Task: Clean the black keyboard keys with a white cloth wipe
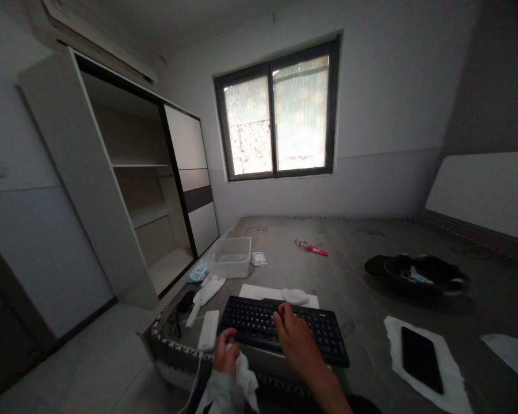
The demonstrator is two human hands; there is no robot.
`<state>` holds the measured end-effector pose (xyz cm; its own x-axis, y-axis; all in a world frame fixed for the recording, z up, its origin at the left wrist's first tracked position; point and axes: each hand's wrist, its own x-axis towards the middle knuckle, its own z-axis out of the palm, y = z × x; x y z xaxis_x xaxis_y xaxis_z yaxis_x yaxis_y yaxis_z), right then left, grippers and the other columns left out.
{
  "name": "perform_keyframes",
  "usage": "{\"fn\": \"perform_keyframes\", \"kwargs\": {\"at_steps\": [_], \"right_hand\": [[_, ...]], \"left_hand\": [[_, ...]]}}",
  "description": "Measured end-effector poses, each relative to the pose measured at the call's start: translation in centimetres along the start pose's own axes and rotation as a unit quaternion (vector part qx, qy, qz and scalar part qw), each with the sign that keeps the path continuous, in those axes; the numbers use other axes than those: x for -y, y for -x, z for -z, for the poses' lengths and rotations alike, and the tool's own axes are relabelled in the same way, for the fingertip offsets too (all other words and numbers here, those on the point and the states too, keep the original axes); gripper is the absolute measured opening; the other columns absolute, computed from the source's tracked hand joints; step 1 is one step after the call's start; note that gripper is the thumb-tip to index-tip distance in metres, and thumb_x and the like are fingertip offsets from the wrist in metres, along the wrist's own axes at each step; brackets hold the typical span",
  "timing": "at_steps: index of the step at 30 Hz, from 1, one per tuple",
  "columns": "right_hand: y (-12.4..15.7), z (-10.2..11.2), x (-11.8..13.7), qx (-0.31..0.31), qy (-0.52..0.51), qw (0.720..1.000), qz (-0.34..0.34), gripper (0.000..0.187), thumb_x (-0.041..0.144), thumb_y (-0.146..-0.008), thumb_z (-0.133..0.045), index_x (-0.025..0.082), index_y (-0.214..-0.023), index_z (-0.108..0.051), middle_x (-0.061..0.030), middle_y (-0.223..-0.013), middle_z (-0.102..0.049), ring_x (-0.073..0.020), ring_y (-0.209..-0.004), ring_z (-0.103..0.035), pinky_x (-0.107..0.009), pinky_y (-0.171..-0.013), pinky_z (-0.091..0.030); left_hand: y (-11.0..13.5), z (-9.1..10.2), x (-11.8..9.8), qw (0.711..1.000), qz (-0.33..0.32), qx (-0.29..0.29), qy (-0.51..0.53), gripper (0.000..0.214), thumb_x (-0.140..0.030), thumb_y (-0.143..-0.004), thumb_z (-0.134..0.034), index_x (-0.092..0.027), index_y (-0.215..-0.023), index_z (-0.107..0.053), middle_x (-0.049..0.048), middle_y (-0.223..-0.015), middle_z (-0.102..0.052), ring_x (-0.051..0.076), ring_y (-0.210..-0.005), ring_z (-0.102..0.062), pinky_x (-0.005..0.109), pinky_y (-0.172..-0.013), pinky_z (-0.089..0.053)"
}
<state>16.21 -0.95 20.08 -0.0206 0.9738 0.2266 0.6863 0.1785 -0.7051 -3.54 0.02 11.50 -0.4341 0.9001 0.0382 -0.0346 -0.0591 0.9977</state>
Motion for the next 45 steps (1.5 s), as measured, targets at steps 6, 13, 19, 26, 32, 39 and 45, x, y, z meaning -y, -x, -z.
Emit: {"fn": "perform_keyframes", "kwargs": {"at_steps": [6, 13, 19, 26, 32, 39, 45], "right_hand": [[1.6, 1.1, 1.9, 0.056, -0.153, 0.986, 0.025, 0.020, 0.034, -0.099, -0.038, 0.021, -0.102, -0.052, -0.0085, -0.100, -0.069, -0.0225, -0.096, -0.065, -0.030, -0.083, -0.042], [0.6, 0.2, 1.4, 0.124, -0.252, 0.958, 0.067, 0.023, 0.039, -0.090, -0.052, 0.021, -0.099, -0.063, -0.0072, -0.108, -0.070, -0.0235, -0.104, -0.063, -0.032, -0.091, -0.045], [-0.9, -0.7, 0.2, 0.146, -0.228, 0.961, 0.059, 0.019, 0.036, -0.083, -0.060, 0.022, -0.093, -0.068, -0.0093, -0.146, -0.051, -0.0300, -0.135, -0.044, -0.042, -0.110, -0.034], [-3.5, 0.8, 1.5, 0.154, -0.247, 0.950, 0.116, 0.013, 0.029, -0.086, -0.056, 0.021, -0.089, -0.066, -0.0043, -0.102, -0.067, -0.0218, -0.101, -0.061, -0.032, -0.095, -0.043], [-4.6, 0.2, -0.3, 0.151, -0.255, 0.949, 0.105, 0.007, 0.027, -0.084, -0.060, 0.021, -0.085, -0.064, -0.0020, -0.096, -0.065, -0.0199, -0.094, -0.060, -0.028, -0.087, -0.044], [-4.5, 1.3, -2.3, 0.157, -0.252, 0.951, 0.083, 0.011, 0.030, -0.085, -0.063, 0.022, -0.091, -0.068, -0.0029, -0.102, -0.068, -0.0212, -0.097, -0.061, -0.028, -0.087, -0.045], [-4.2, 1.8, -3.0, 0.127, -0.212, 0.968, 0.037, 0.017, 0.036, -0.082, -0.067, 0.023, -0.092, -0.069, -0.0011, -0.091, -0.069, -0.0200, -0.084, -0.061, -0.028, -0.077, -0.044]], "left_hand": [[0.8, -3.4, -4.5, 0.993, -0.093, 0.005, 0.070, 0.043, -0.034, -0.053, -0.078, -0.022, -0.091, -0.063, 0.0037, -0.083, -0.064, 0.023, -0.080, -0.063, 0.036, -0.077, -0.052], [0.7, -4.6, -7.2, 0.991, -0.107, 0.002, 0.077, 0.057, -0.066, -0.057, -0.079, -0.018, -0.084, -0.065, 0.0040, -0.076, -0.068, 0.018, -0.069, -0.063, 0.027, -0.061, -0.050], [0.9, -3.9, -7.6, 0.992, -0.112, 0.042, 0.042, 0.053, -0.066, -0.061, -0.079, -0.017, -0.078, -0.069, 0.0039, -0.069, -0.070, 0.018, -0.066, -0.064, 0.026, -0.063, -0.050], [-0.6, -3.1, -6.9, 0.992, -0.100, 0.073, 0.026, 0.041, -0.056, -0.068, -0.079, -0.020, -0.084, -0.067, 0.0077, -0.084, -0.077, 0.023, -0.084, -0.071, 0.030, -0.079, -0.054], [-0.3, -2.6, -5.4, 0.987, -0.057, 0.148, 0.002, 0.057, -0.046, -0.063, -0.083, -0.019, -0.111, -0.067, 0.0097, -0.105, -0.075, 0.026, -0.100, -0.069, 0.030, -0.089, -0.052], [-0.5, -2.8, -6.3, 0.972, 0.072, 0.224, -0.002, 0.057, -0.062, -0.063, -0.079, -0.014, -0.093, -0.075, 0.0057, -0.079, -0.072, 0.020, -0.074, -0.063, 0.027, -0.067, -0.047], [-0.5, -4.4, -7.2, 0.976, 0.095, 0.185, 0.064, 0.050, -0.055, -0.060, -0.085, -0.013, -0.086, -0.074, 0.0012, -0.067, -0.070, 0.011, -0.060, -0.057, 0.019, -0.057, -0.042]]}}
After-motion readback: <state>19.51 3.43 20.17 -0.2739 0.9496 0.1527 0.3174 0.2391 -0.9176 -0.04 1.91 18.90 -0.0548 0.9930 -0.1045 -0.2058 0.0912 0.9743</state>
